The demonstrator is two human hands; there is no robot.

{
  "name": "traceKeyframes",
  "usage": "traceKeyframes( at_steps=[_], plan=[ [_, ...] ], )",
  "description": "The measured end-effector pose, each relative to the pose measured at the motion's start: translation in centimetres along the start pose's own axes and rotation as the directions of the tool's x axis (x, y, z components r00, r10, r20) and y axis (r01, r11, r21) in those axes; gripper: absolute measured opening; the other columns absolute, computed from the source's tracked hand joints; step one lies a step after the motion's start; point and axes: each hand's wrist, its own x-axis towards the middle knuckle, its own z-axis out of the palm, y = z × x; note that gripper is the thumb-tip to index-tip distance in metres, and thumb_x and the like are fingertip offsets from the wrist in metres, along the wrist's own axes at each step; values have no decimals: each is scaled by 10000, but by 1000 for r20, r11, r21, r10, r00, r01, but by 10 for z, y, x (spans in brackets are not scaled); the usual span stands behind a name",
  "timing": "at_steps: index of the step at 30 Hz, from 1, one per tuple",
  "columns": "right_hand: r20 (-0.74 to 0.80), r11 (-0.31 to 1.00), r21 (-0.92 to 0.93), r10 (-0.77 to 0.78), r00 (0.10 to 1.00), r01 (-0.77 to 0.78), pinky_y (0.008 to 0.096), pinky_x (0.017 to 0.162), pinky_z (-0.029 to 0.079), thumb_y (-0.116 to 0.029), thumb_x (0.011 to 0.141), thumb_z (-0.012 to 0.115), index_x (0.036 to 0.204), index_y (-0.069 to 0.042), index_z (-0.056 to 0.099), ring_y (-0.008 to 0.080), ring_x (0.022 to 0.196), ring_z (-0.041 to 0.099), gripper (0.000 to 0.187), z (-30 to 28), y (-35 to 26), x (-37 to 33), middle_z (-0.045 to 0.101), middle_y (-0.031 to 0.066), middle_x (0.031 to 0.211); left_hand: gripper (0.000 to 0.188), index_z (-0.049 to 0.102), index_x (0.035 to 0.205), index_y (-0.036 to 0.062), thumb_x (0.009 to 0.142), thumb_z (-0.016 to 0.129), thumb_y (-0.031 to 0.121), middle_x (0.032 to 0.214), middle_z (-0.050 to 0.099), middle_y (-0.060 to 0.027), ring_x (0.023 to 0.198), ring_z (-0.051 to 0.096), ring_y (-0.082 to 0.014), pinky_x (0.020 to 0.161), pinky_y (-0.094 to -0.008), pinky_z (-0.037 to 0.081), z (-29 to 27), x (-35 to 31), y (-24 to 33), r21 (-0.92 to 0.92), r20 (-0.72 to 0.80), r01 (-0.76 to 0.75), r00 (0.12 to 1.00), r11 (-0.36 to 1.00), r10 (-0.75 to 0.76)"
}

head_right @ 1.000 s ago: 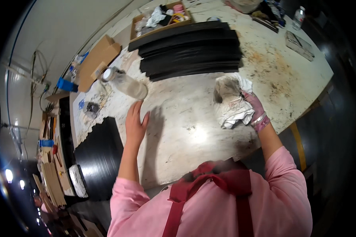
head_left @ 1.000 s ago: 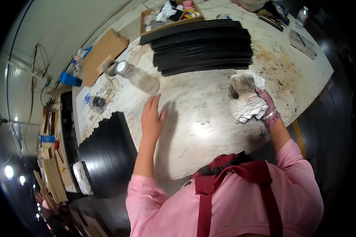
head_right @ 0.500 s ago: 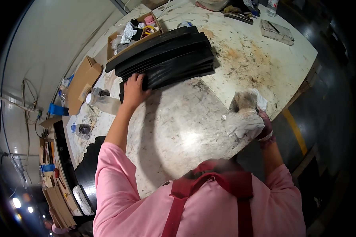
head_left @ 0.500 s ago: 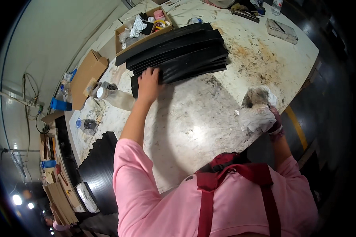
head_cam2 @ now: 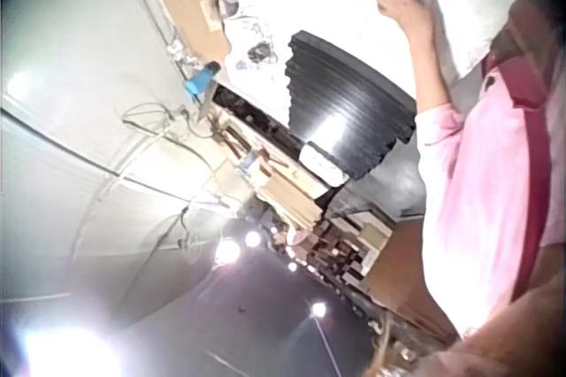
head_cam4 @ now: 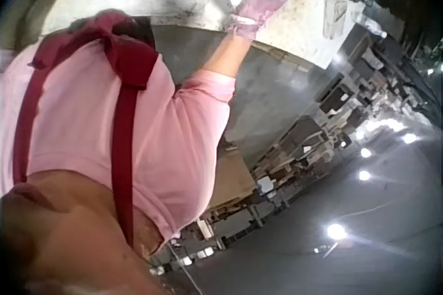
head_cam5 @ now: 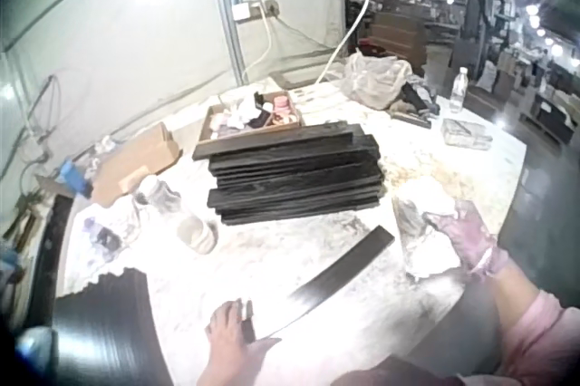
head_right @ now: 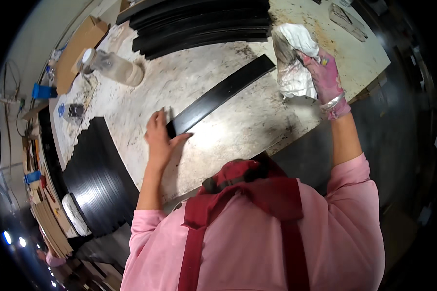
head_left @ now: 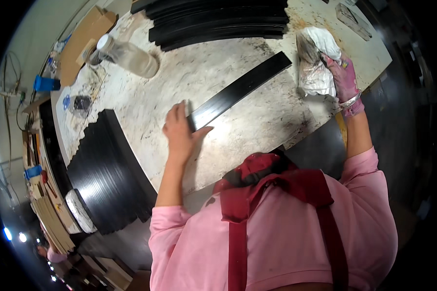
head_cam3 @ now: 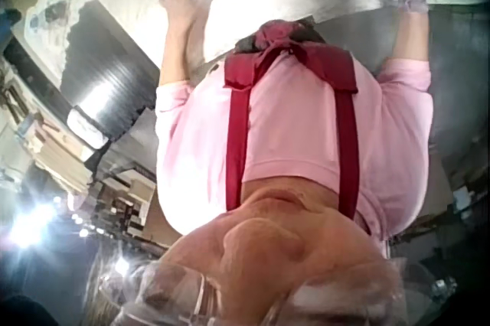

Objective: The person cleans several metal slats by applying liquid from a bottle onto a cloth and wiping down each side of the slats one at a time.

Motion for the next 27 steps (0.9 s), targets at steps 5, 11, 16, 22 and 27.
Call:
traceKeyframes(
  at_steps=[5, 11, 16, 22, 27],
  plan=[
    [362, 841, -359, -275, 891, 405, 299, 748, 526, -71, 838, 609, 1026, -44, 613, 180, 854, 629, 190, 131, -42, -17, 624, 78, 923, 826, 463, 1311, -24, 612, 846, 190, 1294, 473, -203, 1193, 449, -368, 1007, -381, 385, -2, -44, -58, -151, 19, 1, 1000, 989, 2],
    [853, 433, -336, -237, 465, 837, 380, 850, 479, -254, 767, 636, 1022, -191, 638, 242, 1023, 595, 263, 280, 4, -86, 592, 66, 1113, 521, 585, 1146, 12, 676, 785, 119, 1127, 575, -165, 1050, 527, -344, 889, -390, 442, 22, -45, -59, -538, -76, 100, 983, 837, -166],
    [282, 353, -866, -242, 928, 356, 373, 642, 532, -69, 868, 509, 998, -122, 605, 259, 741, 642, 170, 155, 78, -6, 631, 107, 867, 565, 576, 1164, 6, 644, 791, 57, 1203, 558, -149, 1115, 517, -316, 967, -367, 426, 5, -45, -51, -336, -62, 70, 993, 939, -96],
    [-213, 679, -704, 79, 974, -209, 374, 857, 485, -246, 885, 532, 1029, -68, 649, 336, 922, 637, 257, -12, 72, 72, 679, 169, 944, 572, 556, 1198, 15, 673, 774, 75, 1223, 550, -142, 1138, 498, -310, 985, -371, 410, 7, -35, -48, -313, -72, 4, 997, 950, -28],
    [215, 502, -811, -225, 950, 302, 411, 856, 486, -110, 807, 549, 1022, -105, 636, 313, 1029, 601, 232, 103, 49, 25, 640, 139, 1024, 564, 554, 1211, 23, 692, 767, 84, 1229, 553, -128, 1131, 487, -313, 980, -371, 403, 6, -39, -50, -341, -41, 36, 998, 939, -53]
  ],
)
